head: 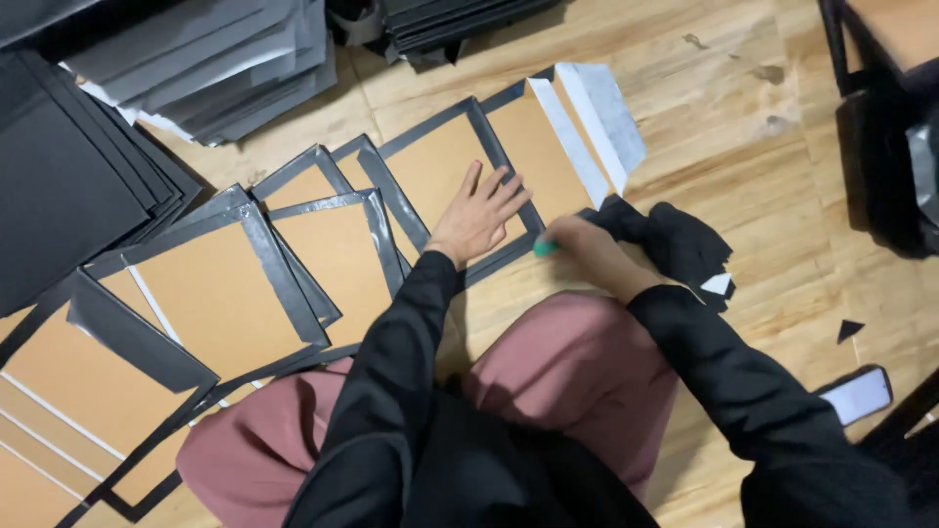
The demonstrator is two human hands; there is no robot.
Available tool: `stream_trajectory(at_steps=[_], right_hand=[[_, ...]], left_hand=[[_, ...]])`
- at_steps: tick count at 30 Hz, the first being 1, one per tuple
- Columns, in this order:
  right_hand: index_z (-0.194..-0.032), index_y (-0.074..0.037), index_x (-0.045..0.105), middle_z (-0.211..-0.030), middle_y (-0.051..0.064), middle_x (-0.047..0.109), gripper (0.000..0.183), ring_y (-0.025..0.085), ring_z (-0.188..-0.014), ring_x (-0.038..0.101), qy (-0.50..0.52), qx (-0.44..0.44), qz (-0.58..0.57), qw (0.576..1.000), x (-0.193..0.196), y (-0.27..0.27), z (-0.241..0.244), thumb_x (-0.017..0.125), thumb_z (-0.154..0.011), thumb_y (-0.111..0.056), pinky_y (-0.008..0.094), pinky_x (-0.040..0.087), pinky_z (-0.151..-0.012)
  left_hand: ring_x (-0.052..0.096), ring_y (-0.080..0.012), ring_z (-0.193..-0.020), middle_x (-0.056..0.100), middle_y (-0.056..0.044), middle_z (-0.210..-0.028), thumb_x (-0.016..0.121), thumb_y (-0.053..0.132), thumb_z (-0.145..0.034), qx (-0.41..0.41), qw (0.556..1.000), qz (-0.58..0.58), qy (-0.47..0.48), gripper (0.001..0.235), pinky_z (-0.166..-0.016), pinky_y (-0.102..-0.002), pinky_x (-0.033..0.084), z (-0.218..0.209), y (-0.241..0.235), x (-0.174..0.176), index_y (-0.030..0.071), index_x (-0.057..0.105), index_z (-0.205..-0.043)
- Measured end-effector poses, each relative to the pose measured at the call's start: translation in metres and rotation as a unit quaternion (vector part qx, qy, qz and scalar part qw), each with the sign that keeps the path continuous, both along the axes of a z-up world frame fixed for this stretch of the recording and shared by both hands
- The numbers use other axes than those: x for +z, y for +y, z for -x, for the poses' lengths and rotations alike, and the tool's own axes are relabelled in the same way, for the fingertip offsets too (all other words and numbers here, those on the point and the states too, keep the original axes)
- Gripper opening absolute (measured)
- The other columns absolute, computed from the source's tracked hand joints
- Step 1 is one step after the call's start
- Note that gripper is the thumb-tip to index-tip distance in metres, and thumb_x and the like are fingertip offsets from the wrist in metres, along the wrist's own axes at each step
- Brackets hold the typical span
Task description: Using a small hand tool to press down the edges or adhesive strips on cardboard folder components to ensure proper finishing.
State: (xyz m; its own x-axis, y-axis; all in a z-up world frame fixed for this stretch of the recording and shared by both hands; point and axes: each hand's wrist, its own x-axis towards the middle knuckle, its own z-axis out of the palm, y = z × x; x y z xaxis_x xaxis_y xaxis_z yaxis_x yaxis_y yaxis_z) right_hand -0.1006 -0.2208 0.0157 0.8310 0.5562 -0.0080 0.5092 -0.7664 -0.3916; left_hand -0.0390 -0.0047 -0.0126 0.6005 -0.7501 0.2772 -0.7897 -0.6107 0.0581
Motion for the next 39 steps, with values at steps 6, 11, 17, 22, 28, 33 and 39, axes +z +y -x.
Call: stream_trajectory(at_steps=[6, 11, 17, 22, 28, 33, 39], right_hand=[[-0.099, -0.003, 0.051, -0.064, 0.005, 0.046, 0.027, 0.013, -0.06, 0.056, 0.22, -0.475, -0.342, 0.781, -0.036, -0.057, -0.013, 0.043, -0.076, -0.014, 0.021, 0.051, -0.052], [-0.103, -0.025, 0.05, -0.104, 0.001, 0.051, 0.056, 0.023, -0.098, 0.055, 0.204, -0.515, -0.075, 0.829, 0.0, -0.043, -0.031, 0.073, -0.061, -0.053, 0.035, 0.041, -0.087], [-0.102, -0.021, 0.047, -0.104, 0.002, 0.052, 0.054, 0.028, -0.098, 0.057, 0.178, -0.512, -0.052, 0.839, -0.012, -0.041, -0.037, 0.077, -0.063, -0.043, 0.041, 0.042, -0.086], [-0.097, -0.02, 0.053, -0.095, 0.003, 0.056, 0.049, 0.03, -0.092, 0.06, 0.161, -0.505, -0.026, 0.848, -0.032, -0.047, -0.042, 0.076, -0.059, -0.041, 0.043, 0.045, -0.083], [-0.088, -0.015, 0.057, -0.084, 0.007, 0.058, 0.039, 0.028, -0.09, 0.06, 0.13, -0.379, -0.069, 0.914, -0.007, -0.038, -0.029, 0.073, -0.06, -0.036, 0.04, 0.048, -0.078], [-0.064, -0.005, 0.051, -0.051, 0.003, 0.048, 0.038, 0.009, -0.046, 0.052, 0.255, -0.436, -0.332, 0.797, 0.04, -0.055, -0.041, 0.037, -0.083, -0.034, 0.018, 0.04, -0.049], [-0.116, -0.005, 0.059, -0.096, 0.015, 0.052, 0.03, 0.031, -0.097, 0.053, 0.024, -0.32, -0.239, 0.916, -0.024, -0.062, -0.077, 0.052, -0.088, -0.011, 0.036, 0.042, -0.087]], left_hand=[[0.042, -0.0245, -0.105, 0.044, -0.003, -0.105, 0.044, 0.035, -0.076, 0.001, 0.998, -0.048, -0.044, 0.03, -0.103, -0.053, 0.023, -0.002, -0.003, -0.002, 0.018, 0.045, -0.102], [0.044, -0.0237, -0.084, 0.043, -0.005, -0.086, 0.044, 0.036, -0.077, -0.031, 0.996, -0.041, -0.079, 0.023, -0.093, -0.047, 0.031, -0.005, 0.012, 0.001, 0.015, 0.045, -0.086], [0.047, -0.0281, -0.106, 0.054, -0.007, -0.107, 0.057, 0.02, -0.074, -0.034, 0.999, 0.022, -0.034, 0.04, -0.099, -0.05, 0.028, -0.034, -0.054, 0.037, 0.017, 0.049, -0.113], [0.027, -0.0276, -0.128, 0.042, -0.005, -0.134, 0.072, 0.019, -0.072, -0.078, 0.993, -0.084, 0.021, 0.073, -0.106, -0.052, 0.019, -0.049, -0.125, 0.047, 0.017, 0.032, -0.133], [0.043, -0.0236, -0.106, 0.054, -0.002, -0.103, 0.059, 0.023, -0.075, -0.076, 0.99, -0.122, -0.004, 0.03, -0.102, -0.054, 0.02, -0.047, -0.117, -0.001, 0.017, 0.055, -0.105], [0.016, -0.0244, -0.134, 0.02, -0.009, -0.146, 0.027, 0.031, -0.083, -0.085, 0.99, -0.074, 0.08, 0.064, -0.106, -0.055, 0.007, -0.022, -0.067, -0.004, 0.011, 0.013, -0.142], [0.025, -0.0276, -0.132, 0.031, -0.012, -0.141, 0.025, 0.033, -0.087, -0.073, 0.996, 0.032, 0.036, 0.057, -0.105, -0.052, 0.015, -0.02, -0.063, -0.034, 0.008, 0.027, -0.138]])
